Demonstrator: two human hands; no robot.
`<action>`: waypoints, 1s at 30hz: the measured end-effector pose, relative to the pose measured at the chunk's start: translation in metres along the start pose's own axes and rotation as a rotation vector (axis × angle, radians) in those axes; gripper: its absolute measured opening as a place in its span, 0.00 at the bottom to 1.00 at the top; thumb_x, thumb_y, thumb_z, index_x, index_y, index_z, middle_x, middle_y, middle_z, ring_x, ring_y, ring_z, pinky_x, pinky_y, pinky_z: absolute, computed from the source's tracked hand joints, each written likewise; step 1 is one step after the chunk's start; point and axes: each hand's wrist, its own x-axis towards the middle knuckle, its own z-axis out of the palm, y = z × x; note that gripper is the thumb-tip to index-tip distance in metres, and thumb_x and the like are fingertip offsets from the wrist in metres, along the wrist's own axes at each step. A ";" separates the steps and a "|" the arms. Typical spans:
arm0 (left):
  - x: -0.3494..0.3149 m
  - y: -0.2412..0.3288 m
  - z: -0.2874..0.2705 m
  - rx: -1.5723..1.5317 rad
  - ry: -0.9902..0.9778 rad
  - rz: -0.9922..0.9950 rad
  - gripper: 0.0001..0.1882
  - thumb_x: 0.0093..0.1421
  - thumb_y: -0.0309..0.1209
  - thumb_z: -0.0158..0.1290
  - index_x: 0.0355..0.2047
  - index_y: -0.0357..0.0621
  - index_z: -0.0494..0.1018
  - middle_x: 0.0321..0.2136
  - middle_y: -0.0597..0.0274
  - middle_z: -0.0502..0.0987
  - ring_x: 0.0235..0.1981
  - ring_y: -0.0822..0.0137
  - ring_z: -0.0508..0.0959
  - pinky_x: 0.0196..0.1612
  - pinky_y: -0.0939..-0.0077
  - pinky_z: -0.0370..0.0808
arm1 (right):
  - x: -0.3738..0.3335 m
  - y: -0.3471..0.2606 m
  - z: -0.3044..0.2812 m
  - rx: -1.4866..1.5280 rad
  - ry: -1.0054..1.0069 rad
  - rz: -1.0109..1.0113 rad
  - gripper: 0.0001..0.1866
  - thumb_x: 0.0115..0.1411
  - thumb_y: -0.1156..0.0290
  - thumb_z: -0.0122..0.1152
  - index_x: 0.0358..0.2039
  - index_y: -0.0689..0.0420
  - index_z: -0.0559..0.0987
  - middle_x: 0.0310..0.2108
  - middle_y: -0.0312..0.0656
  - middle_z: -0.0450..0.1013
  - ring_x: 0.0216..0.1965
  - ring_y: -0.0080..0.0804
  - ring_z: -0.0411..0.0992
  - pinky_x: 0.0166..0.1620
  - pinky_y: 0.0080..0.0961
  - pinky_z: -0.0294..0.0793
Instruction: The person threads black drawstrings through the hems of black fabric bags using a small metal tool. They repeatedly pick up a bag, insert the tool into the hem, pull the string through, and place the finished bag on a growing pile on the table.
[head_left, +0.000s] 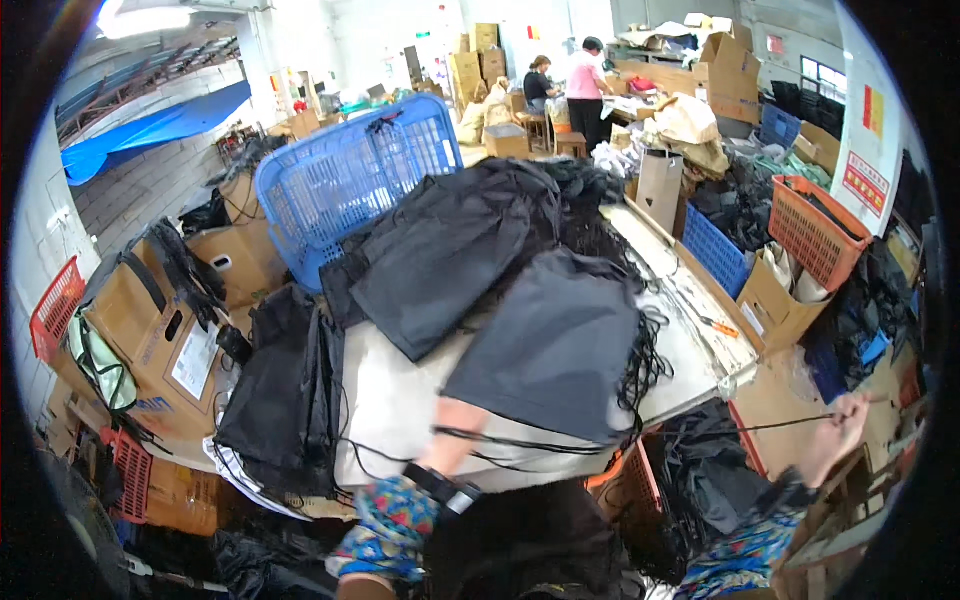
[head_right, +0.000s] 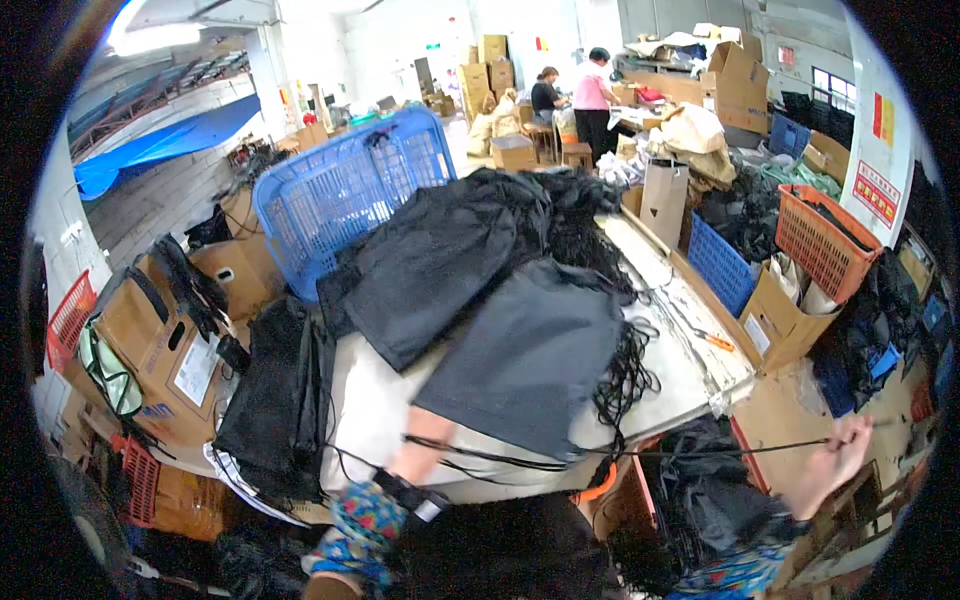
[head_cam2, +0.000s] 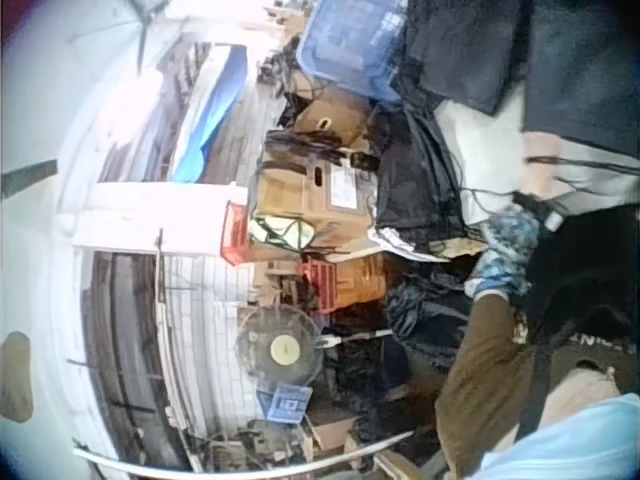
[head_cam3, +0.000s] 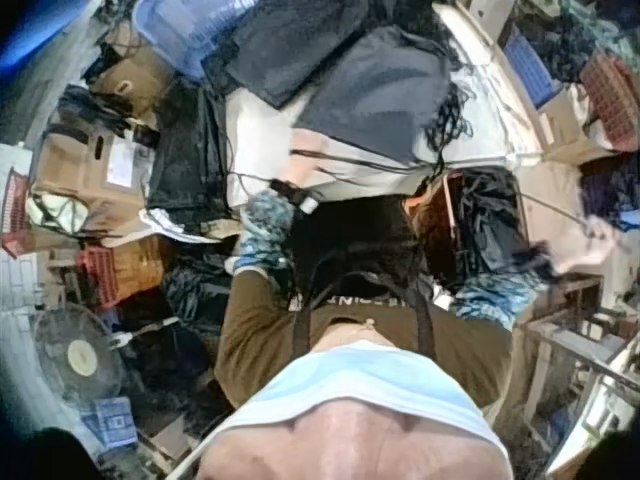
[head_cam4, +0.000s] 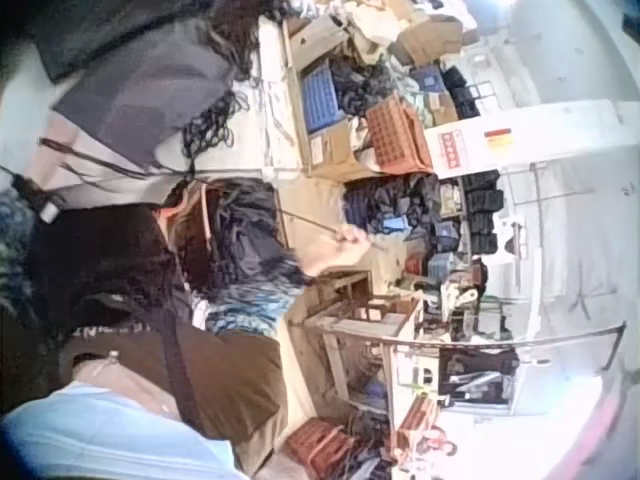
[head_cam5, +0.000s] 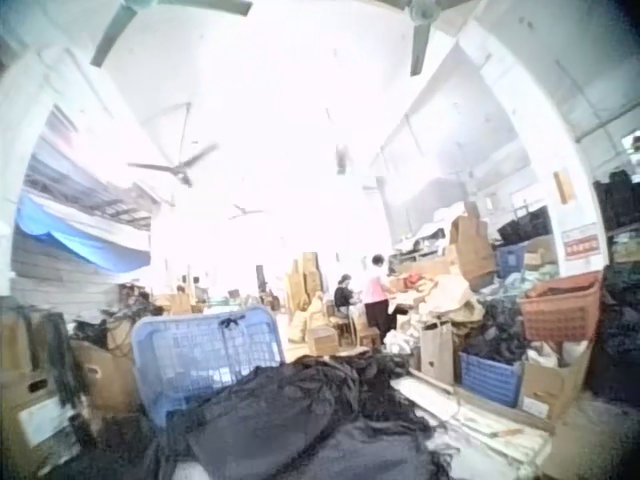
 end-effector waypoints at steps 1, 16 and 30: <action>-0.002 -0.011 -0.014 0.060 -0.067 -0.072 0.14 0.54 0.33 0.51 0.39 0.39 0.71 0.40 0.46 0.75 0.39 0.54 0.77 0.43 0.64 0.73 | 0.031 0.010 -0.053 0.072 -0.071 0.024 0.12 0.62 0.74 0.47 0.45 0.63 0.65 0.22 0.30 0.56 0.21 0.16 0.53 0.23 0.13 0.53; -0.089 0.064 -0.005 -1.516 -0.565 -0.465 0.16 0.61 0.34 0.51 0.43 0.32 0.72 0.32 0.56 0.77 0.23 0.71 0.77 0.22 0.82 0.74 | -0.259 0.099 0.041 -0.740 -1.125 0.975 0.11 0.64 0.64 0.51 0.35 0.57 0.78 0.14 0.20 0.56 0.14 0.08 0.50 0.16 0.13 0.46; -0.039 0.117 0.029 -2.001 0.159 -0.514 0.09 0.62 0.33 0.50 0.35 0.39 0.73 0.31 0.58 0.78 0.27 0.73 0.77 0.19 0.82 0.72 | -0.287 0.062 0.094 -0.708 -1.392 0.528 0.09 0.59 0.71 0.52 0.32 0.66 0.72 0.25 0.51 0.68 0.28 0.46 0.69 0.31 0.30 0.67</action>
